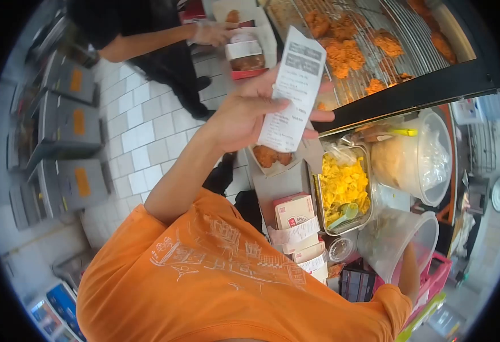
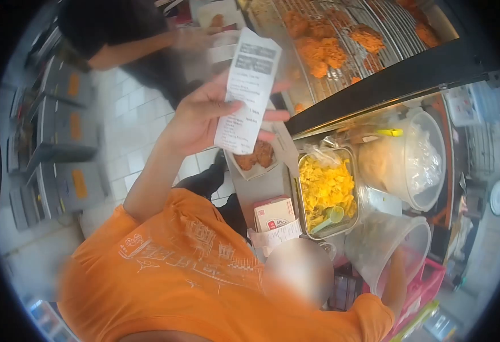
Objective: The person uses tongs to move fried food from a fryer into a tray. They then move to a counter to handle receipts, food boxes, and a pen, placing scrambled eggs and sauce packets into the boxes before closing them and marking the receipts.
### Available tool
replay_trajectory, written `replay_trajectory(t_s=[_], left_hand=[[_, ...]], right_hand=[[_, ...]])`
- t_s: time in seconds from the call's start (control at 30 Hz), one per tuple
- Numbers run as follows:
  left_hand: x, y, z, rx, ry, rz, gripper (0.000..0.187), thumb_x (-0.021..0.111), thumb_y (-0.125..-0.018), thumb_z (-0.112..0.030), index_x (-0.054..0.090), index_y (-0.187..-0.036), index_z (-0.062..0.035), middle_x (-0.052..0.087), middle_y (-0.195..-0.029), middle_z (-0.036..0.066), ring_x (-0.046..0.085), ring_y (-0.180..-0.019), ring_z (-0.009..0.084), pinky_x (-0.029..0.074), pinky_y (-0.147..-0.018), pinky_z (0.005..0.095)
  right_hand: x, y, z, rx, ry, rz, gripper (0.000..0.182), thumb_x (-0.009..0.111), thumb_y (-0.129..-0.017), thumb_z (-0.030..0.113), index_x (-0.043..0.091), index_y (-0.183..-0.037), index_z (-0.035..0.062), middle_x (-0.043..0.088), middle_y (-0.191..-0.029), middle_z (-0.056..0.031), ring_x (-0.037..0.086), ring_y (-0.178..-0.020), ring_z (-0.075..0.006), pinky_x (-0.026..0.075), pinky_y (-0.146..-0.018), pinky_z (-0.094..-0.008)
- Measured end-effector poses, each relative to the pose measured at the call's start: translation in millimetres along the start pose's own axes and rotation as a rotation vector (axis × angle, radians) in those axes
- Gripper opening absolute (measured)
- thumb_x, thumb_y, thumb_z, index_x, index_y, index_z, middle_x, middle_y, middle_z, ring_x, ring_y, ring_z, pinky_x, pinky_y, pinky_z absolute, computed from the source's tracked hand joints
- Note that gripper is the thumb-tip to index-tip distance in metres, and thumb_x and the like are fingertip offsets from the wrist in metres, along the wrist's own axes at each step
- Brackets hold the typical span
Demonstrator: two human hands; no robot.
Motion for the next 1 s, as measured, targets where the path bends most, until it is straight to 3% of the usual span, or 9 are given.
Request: replay_trajectory(t_s=[0.17,0.4,0.53,0.67,0.77,0.83,0.9,0.93,1.0], left_hand=[[18,19,-4,0.086,-0.099,-0.068,0.062,0.044,-0.095,0.001,0.022,-0.153,-0.0072,0.036,-0.151,0.024,0.049,-0.128,0.0478,0.051,-0.099,0.0562],[22,18,-4,0.109,-0.095,-0.012,0.061,0.044,-0.095,-0.002,0.023,-0.152,-0.0070,0.037,-0.151,0.025,0.050,-0.126,0.0481,0.052,-0.098,0.0554],[11,21,-11,0.090,-0.083,0.052,0.061,0.045,-0.094,-0.001,0.024,-0.151,-0.0057,0.035,-0.152,0.025,0.050,-0.126,0.0489,0.053,-0.098,0.0545],[-3,25,-25,0.022,-0.029,0.112,0.061,0.044,-0.094,-0.001,0.024,-0.151,-0.0053,0.034,-0.152,0.025,0.049,-0.127,0.0492,0.053,-0.098,0.0546],[-21,26,-38,0.030,-0.041,0.090,0.059,0.042,-0.095,0.001,0.025,-0.151,-0.0060,0.033,-0.152,0.026,0.047,-0.129,0.0493,0.051,-0.099,0.0555],[-32,27,-45,0.007,-0.019,0.098,0.059,0.042,-0.095,0.001,0.025,-0.151,-0.0062,0.032,-0.153,0.026,0.046,-0.129,0.0494,0.051,-0.099,0.0556],[-40,27,-48,-0.015,0.006,0.112,0.059,0.042,-0.095,0.001,0.025,-0.151,-0.0064,0.032,-0.153,0.026,0.046,-0.129,0.0496,0.051,-0.100,0.0557],[-43,27,-51,-0.019,0.005,0.120,0.060,0.042,-0.095,0.001,0.025,-0.152,-0.0062,0.031,-0.153,0.026,0.045,-0.130,0.0495,0.050,-0.101,0.0561],[-43,27,-57,-0.030,0.009,0.149,0.060,0.042,-0.095,0.001,0.024,-0.152,-0.0059,0.031,-0.153,0.026,0.044,-0.131,0.0494,0.049,-0.101,0.0565]], right_hand=[[-15,20,-6,0.019,0.057,0.037,0.046,0.058,-0.083,0.010,0.052,-0.128,0.0001,0.064,-0.115,-0.0193,0.062,-0.109,-0.0304,0.049,-0.090,-0.0383],[-18,90,-225,0.257,0.128,0.037,0.055,0.061,-0.081,0.009,0.049,-0.133,-0.0005,0.062,-0.121,-0.0230,0.060,-0.113,-0.0343,0.047,-0.097,-0.0391],[25,103,-290,0.161,0.373,-0.534,0.043,0.059,-0.088,0.018,0.053,-0.126,-0.0005,0.064,-0.116,-0.0250,0.064,-0.103,-0.0393,0.051,-0.087,-0.0444],[-46,154,-67,0.319,0.676,-0.419,0.031,0.046,-0.100,0.024,0.063,-0.113,0.0004,0.067,-0.105,-0.0215,0.063,-0.097,-0.0431,0.051,-0.082,-0.0468],[-45,177,63,0.205,-0.659,-1.024,0.021,0.057,-0.093,0.006,0.066,-0.112,0.0043,0.071,-0.104,-0.0112,0.069,-0.094,-0.0246,0.055,-0.077,-0.0361],[-38,179,207,0.389,-0.604,-0.959,0.022,0.059,-0.088,-0.002,0.068,-0.108,0.0042,0.072,-0.100,-0.0069,0.068,-0.092,-0.0184,0.055,-0.079,-0.0349],[0,164,251,0.023,-0.346,-0.917,0.024,0.058,-0.088,-0.003,0.067,-0.109,0.0024,0.072,-0.102,-0.0075,0.067,-0.092,-0.0175,0.054,-0.080,-0.0335],[23,149,289,-0.030,-0.911,-0.790,0.022,0.060,-0.086,-0.002,0.069,-0.105,0.0031,0.073,-0.098,-0.0073,0.068,-0.089,-0.0168,0.053,-0.080,-0.0309],[70,114,359,0.046,-0.829,-0.733,0.016,0.069,-0.081,0.009,0.073,-0.095,0.0044,0.073,-0.087,-0.0083,0.067,-0.079,-0.0180,0.052,-0.076,-0.0302]])
Point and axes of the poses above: each hand's wrist, its own y-axis away from the middle knuckle, its own x-axis out of the palm, z = x × y, the point moved 1 cm from there along -y, towards the middle knuckle
